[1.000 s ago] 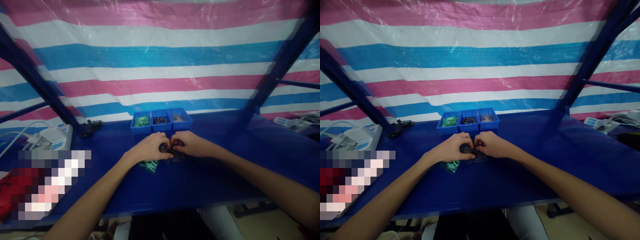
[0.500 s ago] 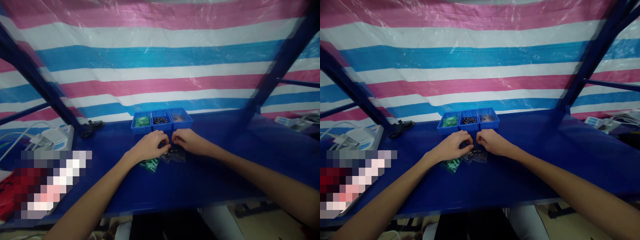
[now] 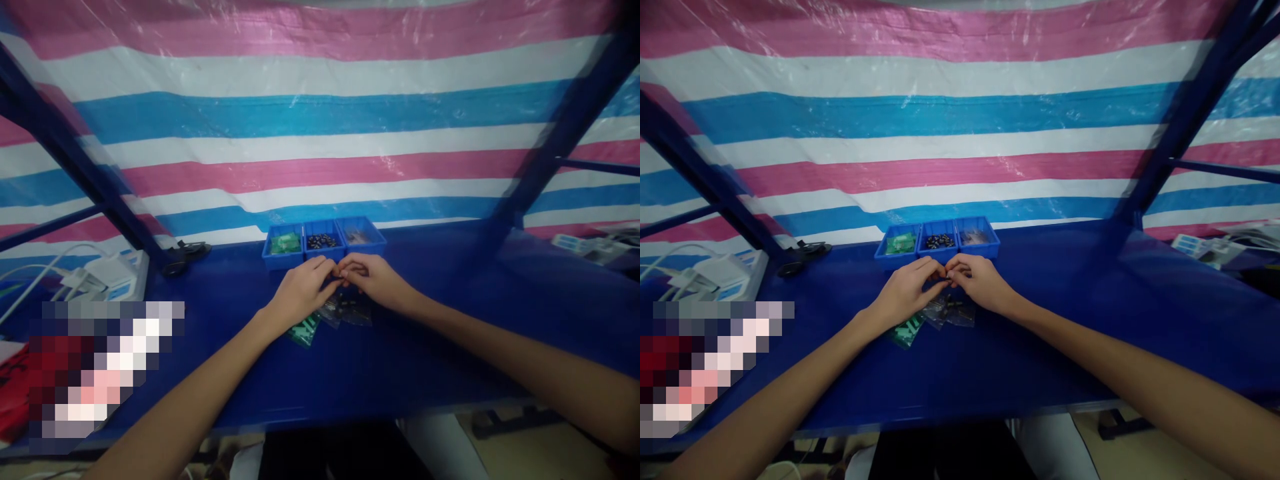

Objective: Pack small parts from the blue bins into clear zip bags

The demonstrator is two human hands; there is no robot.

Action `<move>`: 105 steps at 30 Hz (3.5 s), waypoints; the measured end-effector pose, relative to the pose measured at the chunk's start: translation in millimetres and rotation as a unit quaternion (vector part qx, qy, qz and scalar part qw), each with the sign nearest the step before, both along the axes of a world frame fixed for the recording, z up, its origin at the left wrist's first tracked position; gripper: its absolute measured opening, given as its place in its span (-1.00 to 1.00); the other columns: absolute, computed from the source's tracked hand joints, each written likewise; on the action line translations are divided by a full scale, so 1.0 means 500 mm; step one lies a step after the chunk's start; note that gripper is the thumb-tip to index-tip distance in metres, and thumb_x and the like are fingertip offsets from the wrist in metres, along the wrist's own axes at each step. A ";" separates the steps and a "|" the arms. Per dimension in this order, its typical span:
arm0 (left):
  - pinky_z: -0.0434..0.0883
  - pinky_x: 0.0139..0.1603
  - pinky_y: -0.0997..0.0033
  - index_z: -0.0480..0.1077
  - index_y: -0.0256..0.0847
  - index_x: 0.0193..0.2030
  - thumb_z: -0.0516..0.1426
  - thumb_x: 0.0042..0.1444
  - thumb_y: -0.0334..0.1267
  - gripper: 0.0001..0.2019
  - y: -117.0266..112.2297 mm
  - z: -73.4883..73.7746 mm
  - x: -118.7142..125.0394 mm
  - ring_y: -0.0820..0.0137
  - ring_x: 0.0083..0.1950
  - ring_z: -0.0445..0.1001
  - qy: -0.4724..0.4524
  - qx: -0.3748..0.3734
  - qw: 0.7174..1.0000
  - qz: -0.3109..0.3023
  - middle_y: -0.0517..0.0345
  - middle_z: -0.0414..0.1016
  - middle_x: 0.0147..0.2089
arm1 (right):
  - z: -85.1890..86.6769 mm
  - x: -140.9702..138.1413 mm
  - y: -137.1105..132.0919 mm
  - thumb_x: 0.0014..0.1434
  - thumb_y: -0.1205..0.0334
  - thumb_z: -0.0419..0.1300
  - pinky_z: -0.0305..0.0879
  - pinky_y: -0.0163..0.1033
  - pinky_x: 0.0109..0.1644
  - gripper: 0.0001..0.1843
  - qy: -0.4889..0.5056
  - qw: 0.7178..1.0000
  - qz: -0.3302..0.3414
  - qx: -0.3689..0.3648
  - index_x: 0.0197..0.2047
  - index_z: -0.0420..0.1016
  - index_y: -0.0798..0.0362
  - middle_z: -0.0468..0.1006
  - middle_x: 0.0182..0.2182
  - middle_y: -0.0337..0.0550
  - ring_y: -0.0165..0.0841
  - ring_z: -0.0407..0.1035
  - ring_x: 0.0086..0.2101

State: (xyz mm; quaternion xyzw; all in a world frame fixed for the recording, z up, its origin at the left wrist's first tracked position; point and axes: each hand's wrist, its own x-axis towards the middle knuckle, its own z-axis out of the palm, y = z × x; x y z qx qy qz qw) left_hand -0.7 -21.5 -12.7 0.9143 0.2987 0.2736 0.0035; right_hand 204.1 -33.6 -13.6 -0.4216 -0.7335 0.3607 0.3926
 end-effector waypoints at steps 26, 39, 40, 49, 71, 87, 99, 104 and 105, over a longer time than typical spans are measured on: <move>0.44 -0.16 0.36 0.38 -0.19 0.02 0.05 0.40 -0.25 -0.84 -0.004 0.010 -0.001 0.37 -0.14 0.49 -0.050 0.018 0.998 0.013 0.07 0.46 -0.05 | 0.011 0.001 -0.004 0.28 0.08 0.21 0.29 -0.20 -0.22 -0.75 -0.048 0.996 -0.039 0.071 -0.35 0.50 0.06 0.55 -0.41 -0.20 -0.33 0.40 -0.35; 0.35 -0.16 0.33 0.38 -0.22 -0.19 -0.04 0.46 -0.18 -0.74 0.000 0.008 0.007 0.36 -0.20 0.43 -0.082 -0.033 0.996 0.025 0.12 0.42 -0.24 | 0.010 0.000 -0.012 0.29 0.30 0.16 0.30 -0.26 -0.29 -0.88 -0.101 0.970 -0.040 0.216 -0.10 0.46 0.06 0.60 -0.31 -0.15 -0.37 0.44 -0.38; 0.34 -0.17 0.34 0.37 -0.22 -0.20 -0.04 0.46 -0.18 -0.74 0.000 0.009 0.008 0.37 -0.21 0.41 -0.086 -0.042 0.995 0.018 0.13 0.41 -0.25 | 0.010 0.000 -0.012 0.29 0.30 0.16 0.30 -0.27 -0.29 -0.89 -0.107 0.968 -0.043 0.224 -0.12 0.46 0.06 0.60 -0.31 -0.15 -0.37 0.44 -0.38; 0.23 -0.24 0.39 0.36 -0.24 -0.27 -0.08 0.48 -0.14 -0.65 0.004 0.012 0.007 0.42 -0.30 0.36 -0.121 -0.106 0.987 -0.020 0.19 0.38 -0.34 | 0.013 -0.001 -0.014 0.30 0.27 0.19 0.29 -0.30 -0.33 -0.90 -0.076 0.970 -0.031 0.227 -0.12 0.48 0.07 0.61 -0.34 -0.18 -0.40 0.44 -0.40; 0.35 -0.26 0.40 0.37 -0.20 -0.10 -0.13 0.48 -0.14 -0.69 -0.006 0.009 0.002 0.35 -0.23 0.49 0.060 0.002 0.997 0.048 0.12 0.48 -0.22 | 0.011 -0.002 -0.017 0.32 0.22 0.16 0.17 -0.31 -0.40 -0.86 -0.087 0.969 -0.065 0.224 -0.29 0.42 0.06 0.50 -0.48 -0.26 -0.44 0.31 -0.51; 0.40 -0.20 0.36 0.37 -0.18 0.01 -0.01 0.43 -0.20 -0.80 -0.005 0.013 -0.002 0.34 -0.17 0.51 0.010 0.021 0.998 0.062 0.10 0.51 -0.10 | 0.008 0.011 -0.005 0.34 0.27 0.13 0.32 -0.23 -0.23 -0.89 -0.179 0.934 -0.046 0.305 -0.15 0.47 0.07 0.60 -0.31 -0.12 -0.33 0.45 -0.33; 0.34 -0.29 0.34 0.43 -0.20 -0.10 0.03 0.33 -0.26 -0.83 0.033 0.041 -0.047 0.32 -0.26 0.47 0.049 -0.006 0.992 0.118 0.06 0.51 -0.18 | 0.088 -0.028 0.127 0.38 0.23 0.09 0.27 0.02 0.13 -0.75 -0.286 0.893 -0.087 0.337 0.03 0.49 0.11 0.56 -0.03 0.10 -0.08 0.37 0.03; 0.31 -0.34 0.39 0.50 -0.19 -0.19 0.10 0.22 -0.27 -0.85 0.049 0.056 -0.068 0.40 -0.39 0.43 0.053 -0.142 0.988 0.035 0.16 0.50 -0.38 | 0.046 -0.020 0.009 0.37 0.28 0.09 0.29 -0.11 -0.04 -0.83 -0.276 0.916 0.018 0.290 -0.12 0.51 0.08 0.58 -0.20 -0.03 -0.21 0.42 -0.16; 0.31 -0.34 0.40 0.51 -0.20 -0.21 0.10 0.21 -0.26 -0.84 0.050 0.057 -0.069 0.41 -0.39 0.43 0.054 -0.170 0.984 0.021 0.16 0.51 -0.38 | 0.034 -0.017 -0.010 0.38 0.26 0.08 0.29 -0.12 -0.05 -0.82 -0.284 0.916 0.030 0.281 -0.11 0.51 0.09 0.57 -0.19 -0.02 -0.20 0.40 -0.15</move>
